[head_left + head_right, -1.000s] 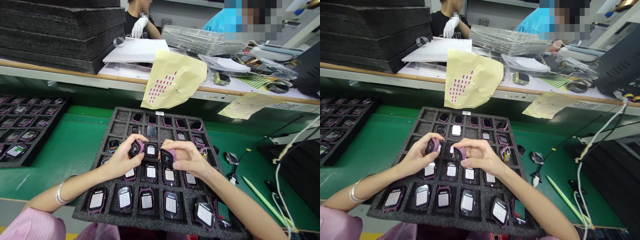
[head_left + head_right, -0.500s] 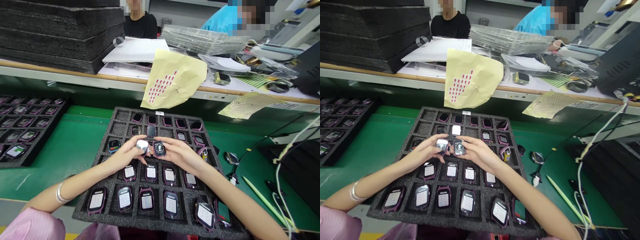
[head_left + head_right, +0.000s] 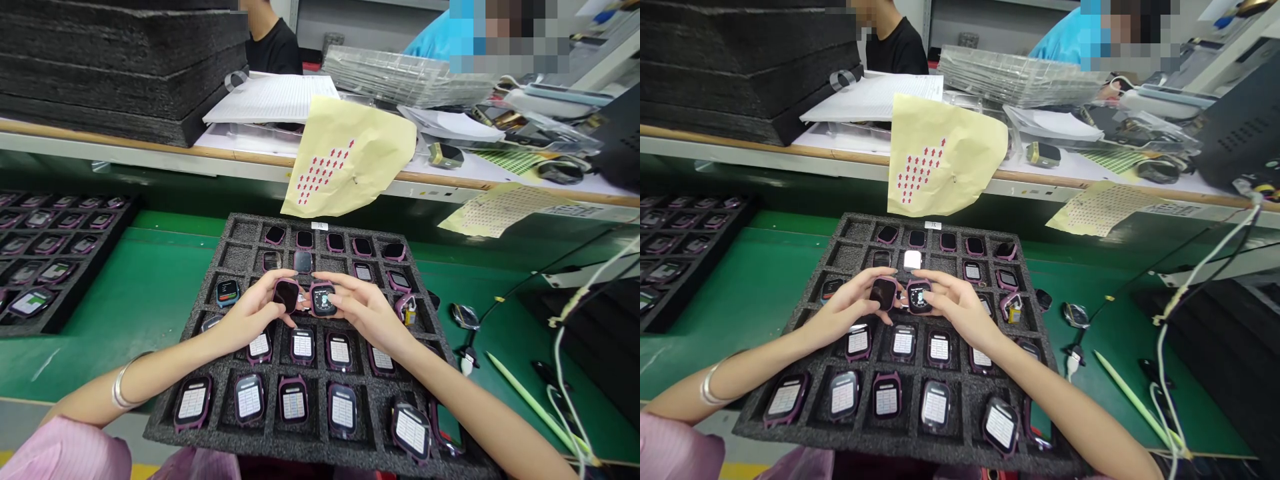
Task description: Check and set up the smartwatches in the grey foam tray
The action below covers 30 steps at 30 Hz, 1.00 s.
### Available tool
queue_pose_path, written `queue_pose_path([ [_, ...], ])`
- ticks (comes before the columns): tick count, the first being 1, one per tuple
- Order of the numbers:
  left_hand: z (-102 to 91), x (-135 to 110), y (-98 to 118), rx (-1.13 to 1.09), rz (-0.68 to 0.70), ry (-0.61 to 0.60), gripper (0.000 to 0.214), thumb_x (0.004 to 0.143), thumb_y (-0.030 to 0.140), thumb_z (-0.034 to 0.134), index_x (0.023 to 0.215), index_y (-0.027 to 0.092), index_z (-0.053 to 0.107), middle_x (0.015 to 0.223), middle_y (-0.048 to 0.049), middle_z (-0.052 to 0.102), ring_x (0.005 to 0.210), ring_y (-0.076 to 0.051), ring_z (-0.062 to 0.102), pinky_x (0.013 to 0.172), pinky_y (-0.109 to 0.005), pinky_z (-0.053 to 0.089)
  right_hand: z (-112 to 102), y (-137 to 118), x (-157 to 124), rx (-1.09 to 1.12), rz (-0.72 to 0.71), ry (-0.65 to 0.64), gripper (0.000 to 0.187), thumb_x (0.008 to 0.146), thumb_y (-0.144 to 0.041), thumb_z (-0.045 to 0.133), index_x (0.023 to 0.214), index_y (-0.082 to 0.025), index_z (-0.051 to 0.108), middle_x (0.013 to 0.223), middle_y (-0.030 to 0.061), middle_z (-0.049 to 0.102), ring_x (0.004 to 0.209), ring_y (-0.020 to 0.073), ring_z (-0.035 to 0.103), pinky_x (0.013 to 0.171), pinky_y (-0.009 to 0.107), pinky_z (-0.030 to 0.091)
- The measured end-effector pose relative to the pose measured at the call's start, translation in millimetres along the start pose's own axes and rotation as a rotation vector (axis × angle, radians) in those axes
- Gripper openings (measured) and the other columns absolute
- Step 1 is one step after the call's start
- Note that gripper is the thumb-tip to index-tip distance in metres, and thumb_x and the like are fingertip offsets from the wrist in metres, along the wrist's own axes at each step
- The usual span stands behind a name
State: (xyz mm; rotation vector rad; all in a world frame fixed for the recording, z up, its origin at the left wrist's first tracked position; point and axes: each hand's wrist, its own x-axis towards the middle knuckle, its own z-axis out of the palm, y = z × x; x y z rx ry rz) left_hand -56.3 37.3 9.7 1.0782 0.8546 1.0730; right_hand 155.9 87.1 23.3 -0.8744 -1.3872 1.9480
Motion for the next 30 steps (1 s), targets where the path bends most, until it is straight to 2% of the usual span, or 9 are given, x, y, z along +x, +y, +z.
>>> queue_pose_path([
  [8, 0.2, 0, -1, 0.02, 0.003, -0.019, 0.045, 0.079, 0.011, 0.051, 0.123, 0.02, 0.046, 0.111, -0.0068, 0.052, 0.091, -0.019, 0.059, 0.071, -0.033, 0.06, 4, 0, -2, -0.213, -0.072, 0.039, 0.042, 0.082, -0.026, 0.07, 0.121, -0.019, 0.059, 0.107, 0.0078, 0.07, 0.101, 0.0234, 0.066, 0.094, 0.041, 0.05],
  [13, 0.0, -1, -1, 0.029, 0.004, -0.022, 0.045, 0.079, 0.012, 0.052, 0.123, 0.021, 0.046, 0.112, -0.0065, 0.051, 0.088, -0.018, 0.06, 0.071, -0.033, 0.06, 5, 2, -2, -0.223, -0.072, 0.027, 0.04, 0.082, -0.027, 0.07, 0.121, -0.02, 0.059, 0.107, 0.0069, 0.07, 0.101, 0.0225, 0.066, 0.094, 0.04, 0.051],
  [18, 1.2, 0, -1, 0.016, 0.013, 0.008, 0.045, 0.077, 0.011, 0.053, 0.121, 0.02, 0.047, 0.109, -0.0067, 0.054, 0.09, -0.019, 0.059, 0.068, -0.031, 0.059, 5, 4, -2, -0.156, -0.072, -0.067, 0.06, 0.075, -0.019, 0.076, 0.129, -0.023, 0.05, 0.118, 0.0078, 0.064, 0.106, 0.0212, 0.063, 0.094, 0.038, 0.051],
  [20, 1.4, 0, -1, 0.021, 0.015, 0.044, 0.047, 0.076, 0.011, 0.055, 0.121, 0.02, 0.046, 0.109, -0.0071, 0.054, 0.089, -0.018, 0.058, 0.068, -0.03, 0.058, 1, 3, 2, -0.188, -0.095, -0.074, 0.062, 0.074, -0.018, 0.076, 0.129, -0.022, 0.049, 0.118, 0.0082, 0.062, 0.105, 0.0212, 0.063, 0.092, 0.037, 0.052],
  [23, 0.3, 1, -2, 0.054, 0.017, 0.092, 0.054, 0.074, 0.011, 0.059, 0.124, 0.02, 0.041, 0.107, -0.0067, 0.054, 0.088, -0.017, 0.058, 0.064, -0.026, 0.055, -17, -1, 15, -0.436, -0.167, 0.014, 0.053, 0.077, -0.022, 0.071, 0.126, -0.02, 0.05, 0.111, 0.0086, 0.064, 0.096, 0.0219, 0.065, 0.086, 0.039, 0.054],
  [26, -2.0, 1, -2, 0.182, -0.003, 0.135, 0.054, 0.075, 0.013, 0.062, 0.125, 0.019, 0.041, 0.101, -0.0048, 0.054, 0.083, -0.015, 0.056, 0.06, -0.024, 0.051, -41, -6, 33, -0.994, -0.295, 0.166, 0.044, 0.078, -0.027, 0.07, 0.118, -0.015, 0.056, 0.102, 0.0108, 0.063, 0.086, 0.025, 0.064, 0.078, 0.043, 0.055],
  [28, -3.6, 1, -2, 0.286, -0.005, 0.167, 0.05, 0.076, 0.015, 0.063, 0.122, 0.019, 0.045, 0.098, -0.0038, 0.055, 0.08, -0.015, 0.055, 0.061, -0.024, 0.049, -53, -9, 43, -1.259, -0.339, 0.146, 0.04, 0.076, -0.029, 0.072, 0.111, -0.013, 0.061, 0.099, 0.0121, 0.062, 0.09, 0.0293, 0.061, 0.083, 0.049, 0.051],
  [30, -4.9, 1, -2, 0.346, 0.007, 0.188, 0.045, 0.076, 0.017, 0.063, 0.118, 0.019, 0.049, 0.095, -0.0029, 0.056, 0.075, -0.014, 0.056, 0.06, -0.024, 0.048, -59, -14, 48, -1.347, -0.352, 0.094, 0.038, 0.074, -0.029, 0.074, 0.107, -0.013, 0.065, 0.102, 0.0132, 0.061, 0.097, 0.0326, 0.057, 0.088, 0.052, 0.046],
])
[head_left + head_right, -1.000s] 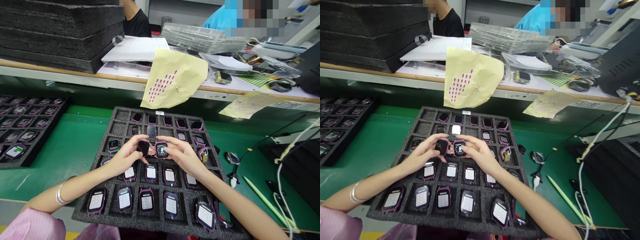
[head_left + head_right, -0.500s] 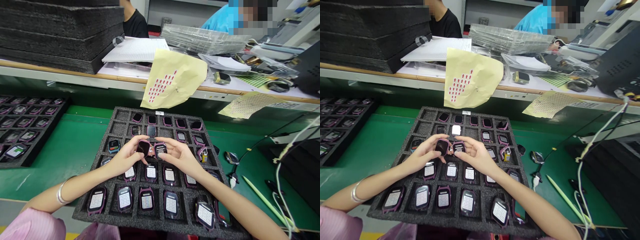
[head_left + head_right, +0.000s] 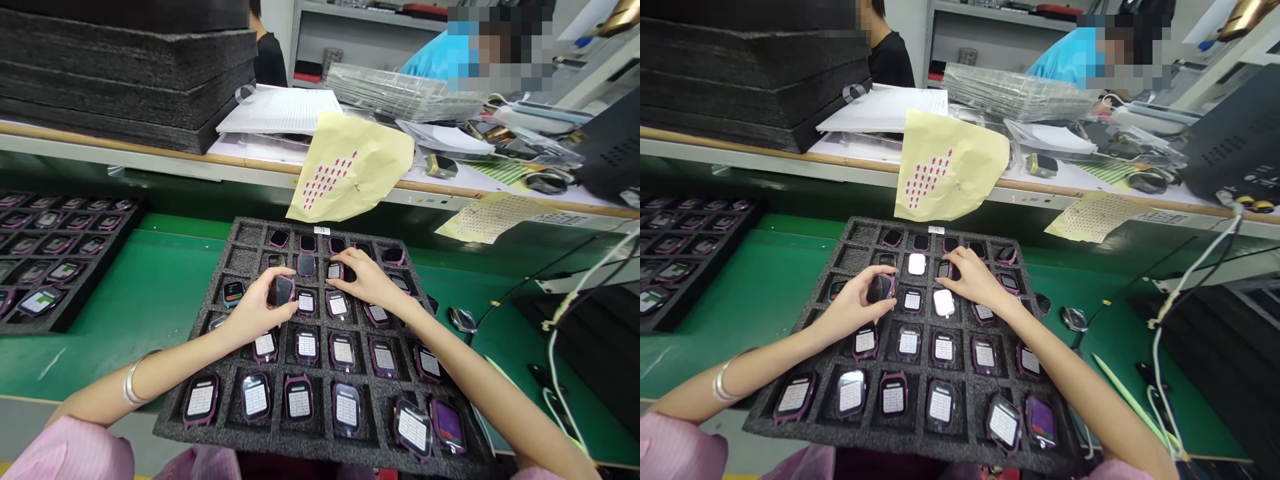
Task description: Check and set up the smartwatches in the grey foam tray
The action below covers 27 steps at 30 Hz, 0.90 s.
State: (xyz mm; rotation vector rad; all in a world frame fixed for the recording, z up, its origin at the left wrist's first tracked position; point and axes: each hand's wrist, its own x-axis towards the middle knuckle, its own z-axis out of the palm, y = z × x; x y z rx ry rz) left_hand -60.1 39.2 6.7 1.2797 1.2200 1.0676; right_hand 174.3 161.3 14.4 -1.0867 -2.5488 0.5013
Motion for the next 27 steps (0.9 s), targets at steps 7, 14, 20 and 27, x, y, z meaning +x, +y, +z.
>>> queue_pose_path([
  [7, -0.4, 0, -2, 0.015, 0.021, 0.003, 0.033, 0.078, 0.019, 0.061, 0.109, 0.018, 0.053, 0.073, 0.0033, 0.055, 0.047, -0.008, 0.044, 0.05, -0.023, 0.041, -1, -29, 17, -0.101, -0.091, -0.073, 0.025, 0.084, -0.027, 0.066, 0.108, -0.019, 0.066, 0.108, 0.0101, 0.065, 0.103, 0.0293, 0.054, 0.092, 0.044, 0.041],
  [14, 0.9, -1, -2, 0.057, 0.066, 0.02, 0.032, 0.077, 0.016, 0.058, 0.108, 0.018, 0.053, 0.072, 0.0034, 0.055, 0.052, -0.01, 0.049, 0.059, -0.025, 0.044, 47, -54, 39, 0.027, 0.219, 0.1, 0.03, 0.082, -0.019, 0.068, 0.109, -0.011, 0.059, 0.084, 0.0107, 0.066, 0.08, 0.0272, 0.061, 0.071, 0.037, 0.044],
  [20, 0.0, -4, 2, 0.196, 0.133, 0.03, 0.028, 0.076, 0.014, 0.054, 0.103, 0.019, 0.054, 0.09, -0.0006, 0.06, 0.08, -0.017, 0.057, 0.077, -0.029, 0.044, 33, -58, 36, 0.38, 0.18, -0.022, 0.019, 0.081, -0.026, 0.069, 0.095, -0.013, 0.065, 0.084, 0.006, 0.071, 0.079, 0.0216, 0.067, 0.071, 0.032, 0.052],
  [27, 1.5, -6, 2, 0.18, 0.168, 0.008, 0.034, 0.08, 0.017, 0.055, 0.114, 0.02, 0.049, 0.099, -0.0024, 0.061, 0.083, -0.017, 0.059, 0.077, -0.028, 0.046, 10, -72, -7, 1.433, 0.348, -0.212, 0.027, 0.083, -0.023, 0.069, 0.106, -0.017, 0.056, 0.108, 0.0108, 0.07, 0.095, 0.0249, 0.07, 0.091, 0.045, 0.052],
])
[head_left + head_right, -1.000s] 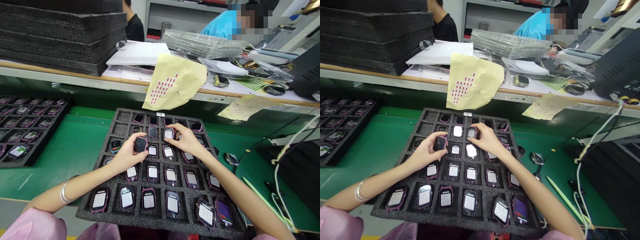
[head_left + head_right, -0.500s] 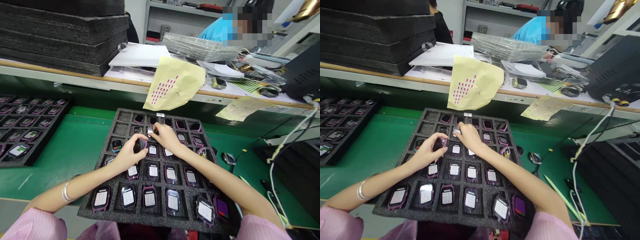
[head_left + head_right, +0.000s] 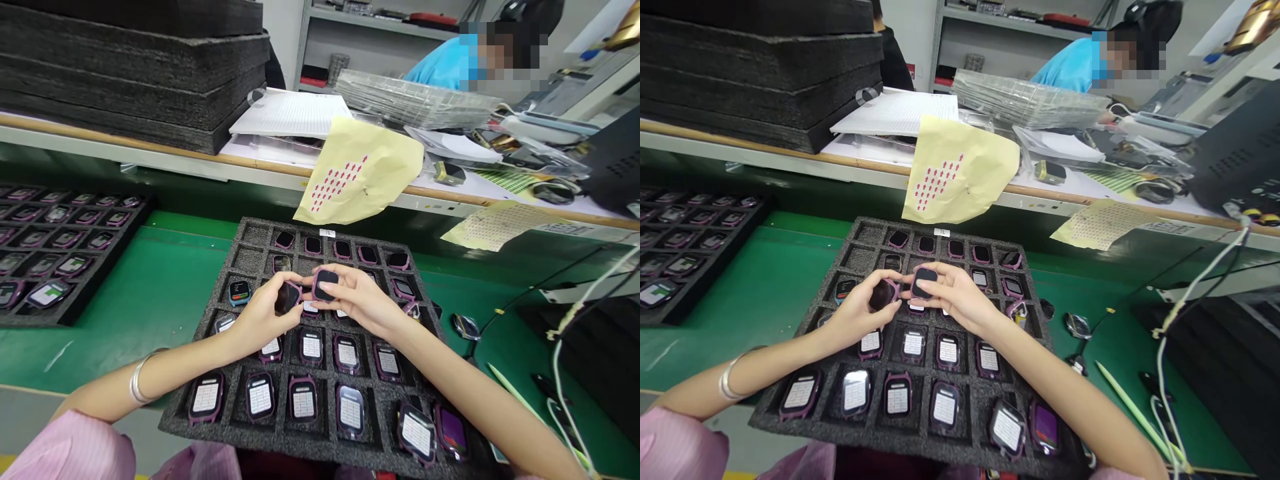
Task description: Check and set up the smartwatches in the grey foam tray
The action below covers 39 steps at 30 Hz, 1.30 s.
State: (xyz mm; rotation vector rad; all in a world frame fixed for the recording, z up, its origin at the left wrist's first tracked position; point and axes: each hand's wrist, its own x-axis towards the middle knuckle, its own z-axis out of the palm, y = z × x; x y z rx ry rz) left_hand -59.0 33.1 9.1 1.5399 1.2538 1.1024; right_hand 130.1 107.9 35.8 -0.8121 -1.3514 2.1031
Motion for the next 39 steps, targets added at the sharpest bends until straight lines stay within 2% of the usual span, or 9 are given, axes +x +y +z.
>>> queue_pose_path([
  [4, 1.6, -1, -2, -0.011, -0.044, -0.005, 0.04, 0.082, 0.02, 0.056, 0.12, 0.02, 0.048, 0.09, -0.0007, 0.058, 0.072, -0.015, 0.056, 0.063, -0.024, 0.044, 0, 1, -16, 0.118, 0.096, 0.071, 0.034, 0.084, -0.017, 0.069, 0.115, -0.013, 0.056, 0.104, 0.0129, 0.071, 0.098, 0.0254, 0.069, 0.098, 0.046, 0.048],
  [8, 2.7, -1, -4, -0.042, -0.062, 0.006, 0.04, 0.081, 0.018, 0.056, 0.121, 0.019, 0.048, 0.093, -0.0016, 0.057, 0.069, -0.013, 0.053, 0.057, -0.022, 0.041, -5, 2, -20, 0.145, 0.057, 0.081, 0.041, 0.084, -0.018, 0.069, 0.123, -0.016, 0.055, 0.108, 0.0109, 0.07, 0.102, 0.0247, 0.067, 0.103, 0.048, 0.044],
  [11, 3.3, -1, -4, -0.049, -0.066, 0.009, 0.04, 0.081, 0.017, 0.055, 0.12, 0.019, 0.048, 0.094, -0.0016, 0.057, 0.066, -0.012, 0.052, 0.056, -0.023, 0.041, -8, 3, -19, 0.051, 0.008, 0.044, 0.042, 0.083, -0.022, 0.071, 0.123, -0.02, 0.058, 0.109, 0.0096, 0.07, 0.102, 0.0244, 0.066, 0.096, 0.045, 0.049],
  [14, 3.5, -1, -5, -0.063, -0.069, -0.002, 0.04, 0.082, 0.016, 0.054, 0.121, 0.02, 0.048, 0.093, -0.001, 0.057, 0.065, -0.012, 0.052, 0.056, -0.023, 0.041, -10, 5, -18, -0.03, -0.058, 0.039, 0.038, 0.08, -0.022, 0.074, 0.117, -0.023, 0.064, 0.108, 0.0072, 0.07, 0.097, 0.0205, 0.067, 0.087, 0.035, 0.051],
  [17, 3.4, -2, -4, -0.067, -0.062, -0.009, 0.039, 0.082, 0.015, 0.055, 0.12, 0.02, 0.048, 0.094, -0.0014, 0.058, 0.07, -0.014, 0.054, 0.058, -0.023, 0.042, -9, 6, -20, -0.067, -0.088, 0.007, 0.037, 0.08, -0.02, 0.073, 0.116, -0.023, 0.066, 0.103, 0.0051, 0.071, 0.091, 0.0165, 0.067, 0.086, 0.029, 0.049],
  [21, 3.5, -3, -4, -0.054, -0.044, 0.001, 0.039, 0.081, 0.015, 0.056, 0.119, 0.02, 0.049, 0.102, -0.0028, 0.058, 0.085, -0.017, 0.057, 0.065, -0.024, 0.045, -8, 6, -22, -0.053, -0.064, -0.085, 0.039, 0.081, -0.02, 0.072, 0.119, -0.023, 0.064, 0.101, 0.0052, 0.072, 0.09, 0.0163, 0.067, 0.087, 0.03, 0.048],
  [29, 0.3, -1, -1, -0.004, -0.001, -0.026, 0.035, 0.078, 0.012, 0.053, 0.113, 0.019, 0.051, 0.103, -0.0035, 0.061, 0.097, -0.02, 0.058, 0.09, -0.034, 0.045, -6, 9, -20, -0.052, -0.044, -0.067, 0.041, 0.077, -0.02, 0.075, 0.117, -0.021, 0.066, 0.098, 0.0059, 0.072, 0.088, 0.0177, 0.067, 0.087, 0.033, 0.048],
  [32, -2.0, 0, 1, 0.014, 0.012, -0.031, 0.033, 0.076, 0.012, 0.053, 0.109, 0.019, 0.052, 0.104, -0.0044, 0.062, 0.101, -0.021, 0.057, 0.091, -0.033, 0.044, -4, 8, -21, -0.076, -0.035, -0.057, 0.041, 0.077, -0.022, 0.076, 0.117, -0.022, 0.066, 0.099, 0.0057, 0.071, 0.088, 0.0178, 0.066, 0.087, 0.033, 0.048],
  [39, -4.9, 0, 6, 0.031, 0.015, -0.016, 0.029, 0.076, 0.013, 0.053, 0.105, 0.019, 0.053, 0.094, -0.0016, 0.062, 0.088, -0.017, 0.058, 0.081, -0.028, 0.045, -4, 5, -22, -0.15, -0.039, 0.004, 0.04, 0.078, -0.025, 0.074, 0.117, -0.022, 0.066, 0.101, 0.0053, 0.07, 0.091, 0.019, 0.064, 0.087, 0.033, 0.047],
])
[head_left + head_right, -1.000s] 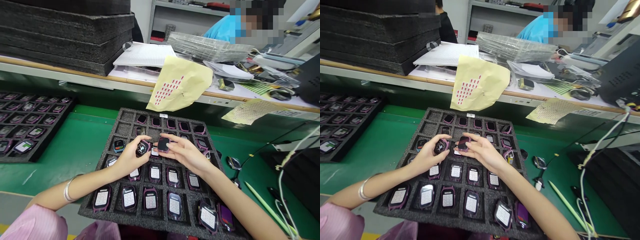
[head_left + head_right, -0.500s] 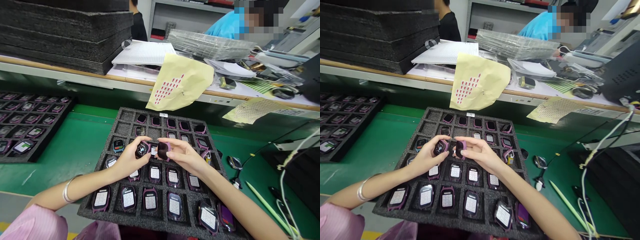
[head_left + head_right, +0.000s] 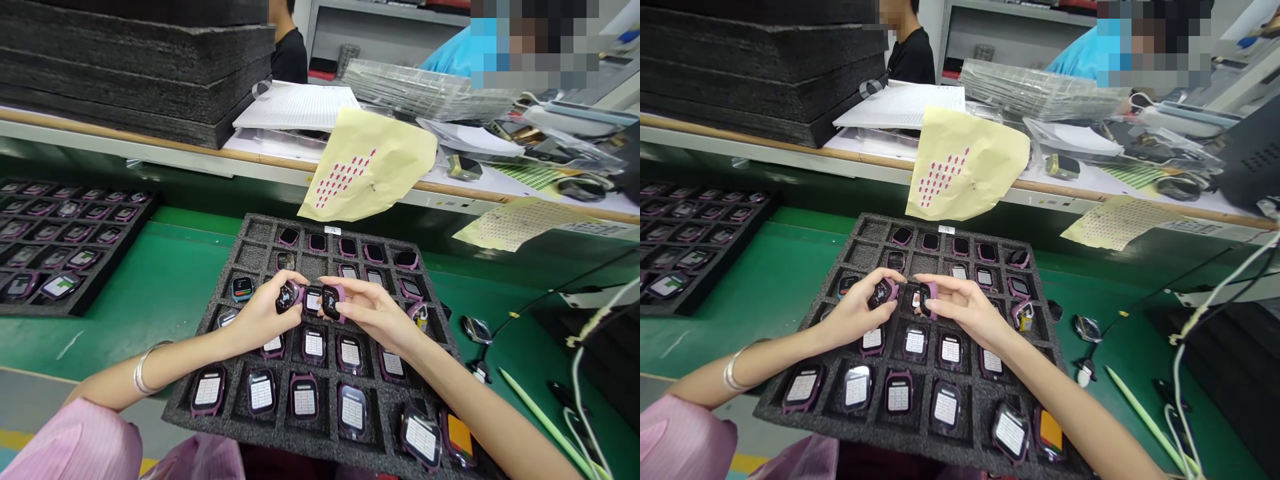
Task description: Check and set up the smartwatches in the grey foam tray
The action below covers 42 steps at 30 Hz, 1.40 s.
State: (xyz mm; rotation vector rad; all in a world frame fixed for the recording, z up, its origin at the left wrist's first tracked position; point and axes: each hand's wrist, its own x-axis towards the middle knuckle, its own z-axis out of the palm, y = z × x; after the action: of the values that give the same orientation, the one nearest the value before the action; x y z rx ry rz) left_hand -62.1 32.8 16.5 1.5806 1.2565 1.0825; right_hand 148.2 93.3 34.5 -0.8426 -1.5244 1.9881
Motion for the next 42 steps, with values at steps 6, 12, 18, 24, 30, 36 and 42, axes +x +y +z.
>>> queue_pose_path([
  [6, -1.9, -1, 5, -0.004, 0.018, -0.01, 0.028, 0.076, 0.013, 0.053, 0.104, 0.019, 0.052, 0.087, 0.0, 0.058, 0.079, -0.015, 0.055, 0.076, -0.027, 0.044, 3, -7, -4, -0.021, -0.041, 0.011, 0.038, 0.078, -0.025, 0.075, 0.115, -0.022, 0.068, 0.098, 0.0045, 0.071, 0.088, 0.0185, 0.065, 0.084, 0.032, 0.048],
  [12, -0.9, -2, 3, 0.007, 0.014, -0.01, 0.03, 0.077, 0.014, 0.055, 0.107, 0.019, 0.052, 0.088, -0.0002, 0.058, 0.078, -0.015, 0.055, 0.071, -0.025, 0.043, 5, -6, -5, -0.038, 0.009, -0.023, 0.038, 0.079, -0.025, 0.074, 0.116, -0.022, 0.066, 0.097, 0.0057, 0.071, 0.088, 0.0204, 0.065, 0.084, 0.034, 0.049],
  [18, 0.5, 0, -1, -0.015, -0.005, -0.025, 0.033, 0.079, 0.016, 0.055, 0.111, 0.02, 0.051, 0.091, -0.0006, 0.058, 0.081, -0.017, 0.057, 0.075, -0.027, 0.045, 5, -2, -3, -0.014, 0.003, -0.028, 0.038, 0.08, -0.026, 0.072, 0.117, -0.022, 0.066, 0.102, 0.0063, 0.07, 0.091, 0.0204, 0.065, 0.088, 0.035, 0.048],
  [24, -1.1, 1, 2, 0.009, 0.0, -0.016, 0.029, 0.076, 0.014, 0.054, 0.104, 0.02, 0.052, 0.09, -0.0007, 0.059, 0.086, -0.018, 0.057, 0.08, -0.029, 0.045, 6, 0, -3, -0.017, 0.007, -0.015, 0.039, 0.079, -0.027, 0.073, 0.116, -0.022, 0.067, 0.103, 0.0066, 0.071, 0.095, 0.0224, 0.065, 0.09, 0.038, 0.048],
  [30, -1.9, 2, 4, -0.02, -0.016, -0.02, 0.025, 0.077, 0.015, 0.053, 0.101, 0.019, 0.051, 0.089, -0.0004, 0.058, 0.085, -0.017, 0.057, 0.081, -0.029, 0.045, 3, -3, -4, -0.057, 0.007, -0.003, 0.038, 0.081, -0.027, 0.071, 0.119, -0.022, 0.065, 0.101, 0.006, 0.07, 0.096, 0.022, 0.064, 0.091, 0.037, 0.047],
  [36, -2.9, -1, 5, -0.033, 0.006, 0.007, 0.027, 0.076, 0.012, 0.053, 0.101, 0.019, 0.053, 0.087, 0.0004, 0.057, 0.078, -0.015, 0.055, 0.072, -0.026, 0.044, 8, -10, -10, -0.009, -0.021, -0.012, 0.038, 0.078, -0.026, 0.074, 0.115, -0.023, 0.067, 0.097, 0.0052, 0.072, 0.087, 0.0208, 0.067, 0.087, 0.036, 0.05],
  [42, -1.1, -3, 3, -0.096, -0.077, -0.054, 0.029, 0.078, 0.015, 0.056, 0.106, 0.02, 0.051, 0.085, 0.0023, 0.053, 0.057, -0.009, 0.047, 0.054, -0.022, 0.041, 10, -8, -10, 0.007, 0.019, -0.032, 0.038, 0.079, -0.025, 0.073, 0.115, -0.02, 0.067, 0.103, 0.0073, 0.071, 0.093, 0.0218, 0.067, 0.09, 0.038, 0.05],
])
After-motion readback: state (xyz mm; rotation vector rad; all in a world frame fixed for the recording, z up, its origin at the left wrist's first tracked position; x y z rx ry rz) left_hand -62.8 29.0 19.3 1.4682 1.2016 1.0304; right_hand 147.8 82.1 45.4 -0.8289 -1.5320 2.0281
